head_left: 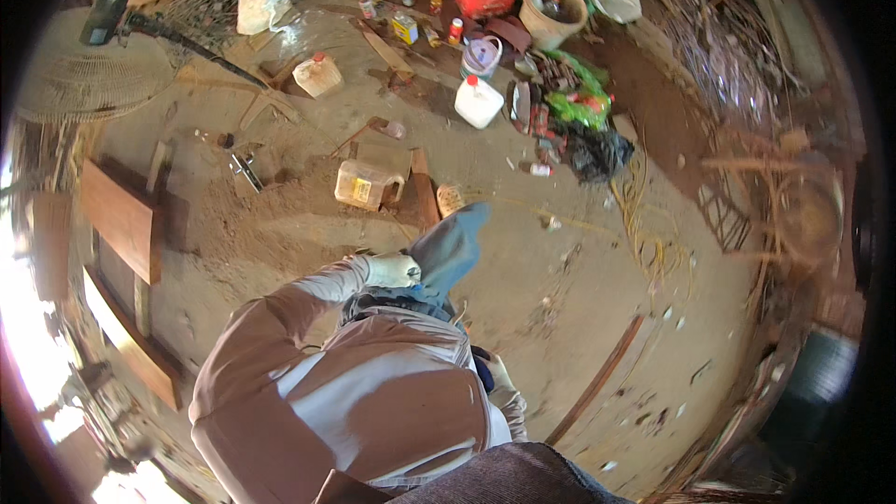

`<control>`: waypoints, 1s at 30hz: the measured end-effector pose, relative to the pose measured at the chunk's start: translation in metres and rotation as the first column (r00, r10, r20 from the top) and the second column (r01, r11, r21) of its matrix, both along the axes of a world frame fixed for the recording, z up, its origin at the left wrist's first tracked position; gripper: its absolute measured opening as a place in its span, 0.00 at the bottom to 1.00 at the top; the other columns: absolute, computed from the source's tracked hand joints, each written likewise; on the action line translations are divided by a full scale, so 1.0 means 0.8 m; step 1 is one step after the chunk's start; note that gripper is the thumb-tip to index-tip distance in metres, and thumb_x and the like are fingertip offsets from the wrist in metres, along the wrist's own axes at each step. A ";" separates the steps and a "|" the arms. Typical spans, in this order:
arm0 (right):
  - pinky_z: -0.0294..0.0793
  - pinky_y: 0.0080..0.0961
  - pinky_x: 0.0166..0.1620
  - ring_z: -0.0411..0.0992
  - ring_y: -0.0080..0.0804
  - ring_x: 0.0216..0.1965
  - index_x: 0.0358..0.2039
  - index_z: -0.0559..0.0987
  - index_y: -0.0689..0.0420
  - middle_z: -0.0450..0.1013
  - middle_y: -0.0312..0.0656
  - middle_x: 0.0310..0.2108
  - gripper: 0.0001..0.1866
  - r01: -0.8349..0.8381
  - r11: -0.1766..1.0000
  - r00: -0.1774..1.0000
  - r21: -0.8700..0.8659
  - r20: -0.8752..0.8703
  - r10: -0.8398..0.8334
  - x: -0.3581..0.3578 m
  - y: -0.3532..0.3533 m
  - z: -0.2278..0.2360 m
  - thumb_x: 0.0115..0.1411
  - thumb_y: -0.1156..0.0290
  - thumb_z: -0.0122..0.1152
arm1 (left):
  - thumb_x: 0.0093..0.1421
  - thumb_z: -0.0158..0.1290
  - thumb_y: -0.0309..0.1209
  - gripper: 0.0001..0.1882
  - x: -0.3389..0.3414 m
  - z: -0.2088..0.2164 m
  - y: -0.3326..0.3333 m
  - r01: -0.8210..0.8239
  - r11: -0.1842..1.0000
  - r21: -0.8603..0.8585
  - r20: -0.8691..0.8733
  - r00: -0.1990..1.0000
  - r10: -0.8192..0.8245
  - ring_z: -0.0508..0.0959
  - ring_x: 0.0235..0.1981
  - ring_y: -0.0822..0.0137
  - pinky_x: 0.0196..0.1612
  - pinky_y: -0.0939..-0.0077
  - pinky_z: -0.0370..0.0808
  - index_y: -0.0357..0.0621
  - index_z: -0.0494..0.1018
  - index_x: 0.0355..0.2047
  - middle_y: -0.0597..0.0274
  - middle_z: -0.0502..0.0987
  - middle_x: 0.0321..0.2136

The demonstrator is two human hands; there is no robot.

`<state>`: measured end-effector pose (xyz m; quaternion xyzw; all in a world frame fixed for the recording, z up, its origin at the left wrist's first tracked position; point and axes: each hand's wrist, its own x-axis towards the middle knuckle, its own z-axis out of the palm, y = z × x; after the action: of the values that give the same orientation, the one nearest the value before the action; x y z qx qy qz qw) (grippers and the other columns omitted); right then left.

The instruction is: The person walks through a cluttered workshop, picks up a paint can, and then retrieves a paint sprayer. They pour liquid from a container into the sprayer's reservoir and use a brush to stir the contents.

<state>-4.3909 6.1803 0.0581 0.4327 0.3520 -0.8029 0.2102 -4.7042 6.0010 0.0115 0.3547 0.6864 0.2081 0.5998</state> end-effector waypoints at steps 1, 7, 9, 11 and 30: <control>0.74 0.23 0.44 0.75 0.28 0.39 0.47 0.76 0.68 0.77 0.43 0.41 0.15 -0.020 0.999 1.000 0.044 -0.022 0.021 -0.015 0.028 -0.010 0.61 0.75 0.55 | 0.58 0.51 0.38 0.13 -0.024 0.002 0.018 0.011 0.999 -0.052 0.077 0.997 -0.007 0.73 0.26 0.65 0.34 0.63 0.70 0.40 0.75 0.30 0.55 0.78 0.25; 0.75 0.23 0.44 0.75 0.28 0.39 0.48 0.76 0.67 0.77 0.43 0.41 0.16 0.004 0.997 0.999 0.079 -0.039 -0.001 -0.176 0.204 -0.104 0.61 0.74 0.53 | 0.61 0.51 0.41 0.18 -0.147 0.024 0.135 -0.218 0.970 0.109 0.285 0.942 0.180 0.72 0.33 0.74 0.38 0.72 0.69 0.35 0.76 0.37 0.61 0.79 0.29; 0.76 0.23 0.44 0.75 0.29 0.38 0.48 0.76 0.67 0.77 0.43 0.40 0.16 -0.099 0.994 0.994 0.043 -0.043 0.101 -0.228 0.239 -0.058 0.61 0.73 0.54 | 0.61 0.52 0.40 0.18 -0.186 0.031 0.150 -0.193 0.980 -0.046 0.228 0.953 0.198 0.72 0.33 0.75 0.38 0.71 0.69 0.34 0.75 0.37 0.60 0.79 0.29; 0.74 0.23 0.44 0.75 0.29 0.39 0.50 0.74 0.64 0.77 0.43 0.40 0.18 -0.064 0.988 0.997 -0.137 0.028 0.069 -0.286 0.272 -0.044 0.62 0.69 0.54 | 0.60 0.52 0.41 0.18 -0.208 0.008 0.144 -0.244 0.965 -0.092 0.200 0.945 0.258 0.71 0.32 0.75 0.37 0.70 0.69 0.35 0.75 0.37 0.60 0.79 0.29; 0.73 0.18 0.42 0.74 0.21 0.37 0.43 0.78 0.59 0.76 0.35 0.37 0.13 -0.723 0.686 0.690 0.080 0.040 0.723 -0.877 0.345 -0.014 0.60 0.67 0.61 | 0.60 0.55 0.44 0.19 -0.414 0.010 0.119 -0.940 0.289 -0.181 0.124 0.269 0.955 0.68 0.28 0.79 0.33 0.75 0.68 0.37 0.77 0.35 0.69 0.76 0.25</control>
<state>-5.0924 6.4563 0.0468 0.2700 0.5289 -0.6376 0.4907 -5.0352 6.0962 0.0196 -0.1694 0.7023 0.5353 0.4377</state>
